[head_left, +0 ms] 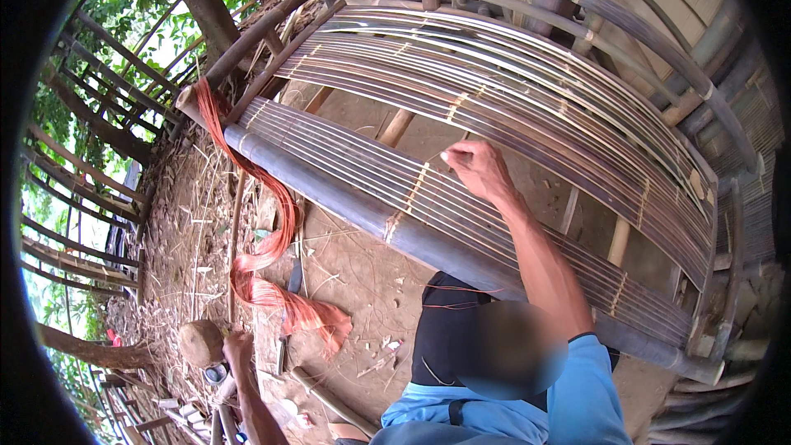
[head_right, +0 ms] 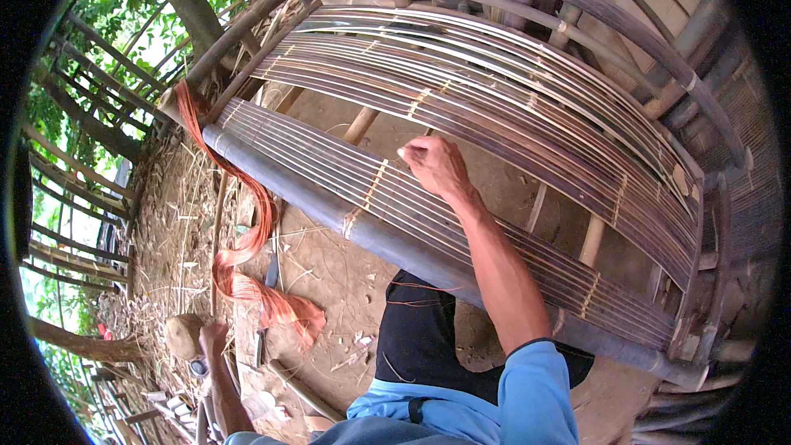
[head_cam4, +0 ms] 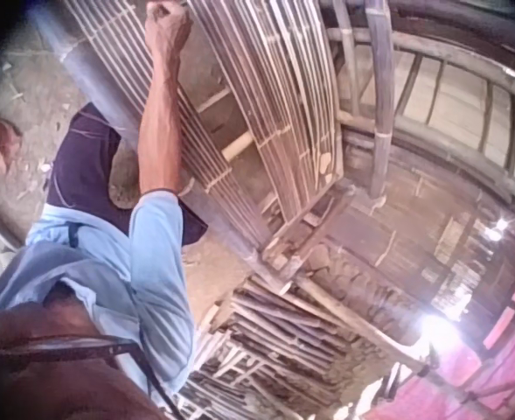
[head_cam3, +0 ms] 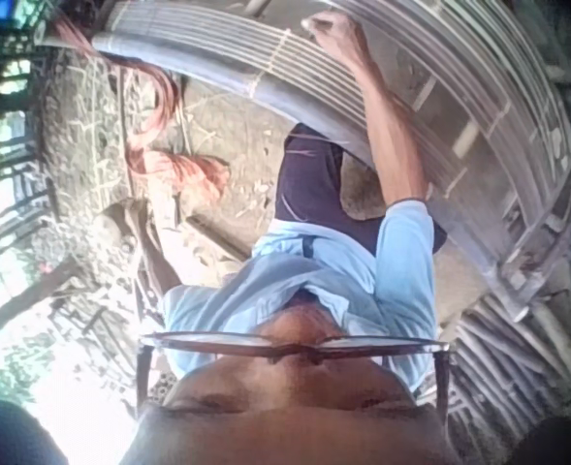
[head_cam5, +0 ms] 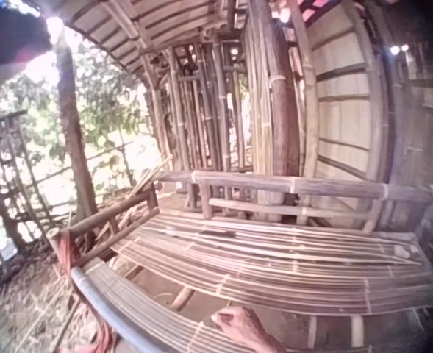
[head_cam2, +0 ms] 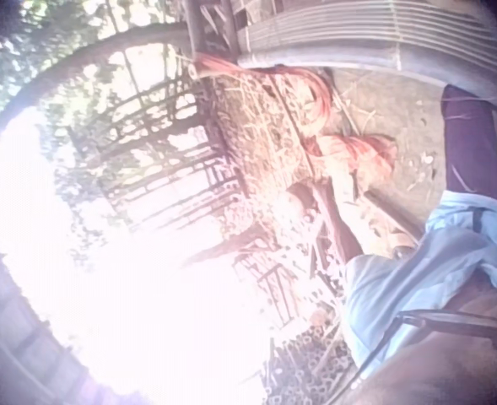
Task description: The person weaves a bamboo mat by threading thin bamboo strips through fixed horizontal bamboo slats using red twine.
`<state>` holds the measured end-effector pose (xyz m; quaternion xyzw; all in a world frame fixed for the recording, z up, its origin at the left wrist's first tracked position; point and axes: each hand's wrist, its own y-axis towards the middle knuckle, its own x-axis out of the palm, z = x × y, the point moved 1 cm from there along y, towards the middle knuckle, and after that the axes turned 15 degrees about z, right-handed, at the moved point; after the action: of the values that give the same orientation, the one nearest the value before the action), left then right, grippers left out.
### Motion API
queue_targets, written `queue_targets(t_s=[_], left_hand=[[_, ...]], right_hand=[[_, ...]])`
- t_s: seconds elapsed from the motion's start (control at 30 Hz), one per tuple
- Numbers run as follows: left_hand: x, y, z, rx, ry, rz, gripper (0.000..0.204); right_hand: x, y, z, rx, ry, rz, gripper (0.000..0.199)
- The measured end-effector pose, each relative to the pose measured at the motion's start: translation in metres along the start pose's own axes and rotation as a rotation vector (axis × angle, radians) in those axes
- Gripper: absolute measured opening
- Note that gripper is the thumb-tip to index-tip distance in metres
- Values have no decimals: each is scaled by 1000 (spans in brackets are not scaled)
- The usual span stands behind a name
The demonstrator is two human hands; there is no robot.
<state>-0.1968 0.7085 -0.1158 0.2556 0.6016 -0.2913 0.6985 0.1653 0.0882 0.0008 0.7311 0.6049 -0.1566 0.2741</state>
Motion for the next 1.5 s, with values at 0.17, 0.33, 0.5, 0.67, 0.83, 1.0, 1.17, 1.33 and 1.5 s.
queue_targets(t_s=[0.17,0.33,0.5,0.67,0.83,1.0,1.17,1.33,1.5], left_hand=[[-14,-6,200,263,-698,-70,39],[-20,-45,355,304,-855,-371,54],[-5,-76,394,223,-1152,-722,52],[-21,-86,386,29,-1143,-930,43],[-40,-78,372,104,-1243,-773,39],[-54,-74,361,220,-1172,-760,40],[-64,-73,365,330,-1080,-789,35],[-68,-76,399,551,-1335,-641,33],[-98,-63,412,531,-1848,-864,39]], right_hand=[[27,13,-47,38,-230,-279,20],[44,25,-37,67,-509,-299,21],[40,22,3,286,36,-269,28],[25,10,14,416,445,-207,22],[24,10,8,-35,186,-58,22],[25,19,-39,-88,-299,-291,21],[37,30,-43,-160,-476,-247,24],[64,41,-8,30,189,-135,27],[31,26,-39,-128,190,53,35]])
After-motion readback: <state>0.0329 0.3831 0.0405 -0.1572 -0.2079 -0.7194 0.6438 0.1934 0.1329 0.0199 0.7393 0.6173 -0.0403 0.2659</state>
